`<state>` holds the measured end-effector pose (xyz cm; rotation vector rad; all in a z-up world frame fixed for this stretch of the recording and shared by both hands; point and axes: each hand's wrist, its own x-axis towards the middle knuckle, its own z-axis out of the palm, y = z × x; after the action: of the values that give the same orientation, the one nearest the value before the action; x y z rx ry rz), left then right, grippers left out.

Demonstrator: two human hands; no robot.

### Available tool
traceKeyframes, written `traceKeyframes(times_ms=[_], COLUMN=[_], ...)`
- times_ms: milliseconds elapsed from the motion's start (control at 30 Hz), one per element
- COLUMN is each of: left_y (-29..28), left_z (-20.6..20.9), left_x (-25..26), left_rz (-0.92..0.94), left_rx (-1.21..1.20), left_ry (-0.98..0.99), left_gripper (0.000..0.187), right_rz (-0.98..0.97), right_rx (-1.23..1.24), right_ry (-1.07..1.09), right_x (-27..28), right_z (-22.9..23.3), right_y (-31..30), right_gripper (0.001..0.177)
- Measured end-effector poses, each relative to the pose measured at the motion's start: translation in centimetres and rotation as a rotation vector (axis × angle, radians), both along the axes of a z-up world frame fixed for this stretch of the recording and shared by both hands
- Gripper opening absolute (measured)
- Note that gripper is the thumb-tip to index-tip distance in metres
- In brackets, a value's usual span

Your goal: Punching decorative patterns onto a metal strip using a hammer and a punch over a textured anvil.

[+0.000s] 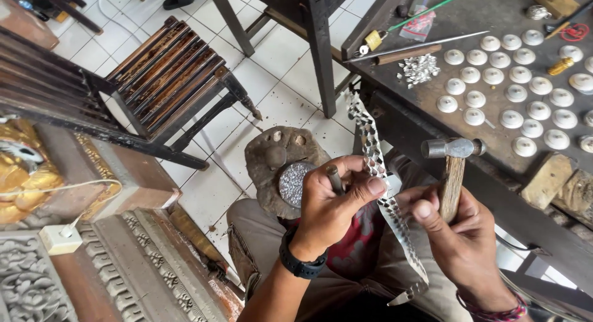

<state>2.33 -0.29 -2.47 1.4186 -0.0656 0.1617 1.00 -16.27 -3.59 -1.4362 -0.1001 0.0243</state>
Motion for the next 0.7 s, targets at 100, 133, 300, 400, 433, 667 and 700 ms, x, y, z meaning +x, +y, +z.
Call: traceKeyframes(times_ms=[100, 133, 300, 400, 433, 667, 700], left_y=[0.7, 0.9, 1.9, 2.5, 2.6, 3.4, 3.4], left_z=[-0.7, -0.6, -0.3, 0.5, 0.7, 0.8, 0.1], left_x=[0.1, 0.1, 0.3, 0.5, 0.6, 0.9, 0.9], left_rz=[-0.148, -0.200, -0.396, -0.476, -0.548, -0.614, -0.614], left_rx=[-0.232, -0.265, -0.526, -0.563, -0.650, -0.829, -0.829], left_ry=[0.028, 0.052, 0.042, -0.037, -0.070, 0.005, 0.005], left_gripper=[0.017, 0.015, 0.011, 0.006, 0.006, 0.015, 0.015], right_rz=[0.083, 0.102, 0.133, 0.269, 0.287, 0.289, 0.290], right_rx=[0.159, 0.172, 0.198, 0.330, 0.384, 0.371, 0.371], right_ry=[0.054, 0.094, 0.204, 0.190, 0.240, 0.308, 0.307], right_x=[0.3, 0.3, 0.8, 0.9, 0.9, 0.9, 0.8], right_z=[-0.7, -1.0, -0.3, -0.3, -0.4, -1.3, -1.2], right_y=[-0.2, -0.2, 0.4, 0.5, 0.5, 1.3, 1.4], right_gripper=[0.015, 0.013, 0.018, 0.022, 0.025, 0.025, 0.025])
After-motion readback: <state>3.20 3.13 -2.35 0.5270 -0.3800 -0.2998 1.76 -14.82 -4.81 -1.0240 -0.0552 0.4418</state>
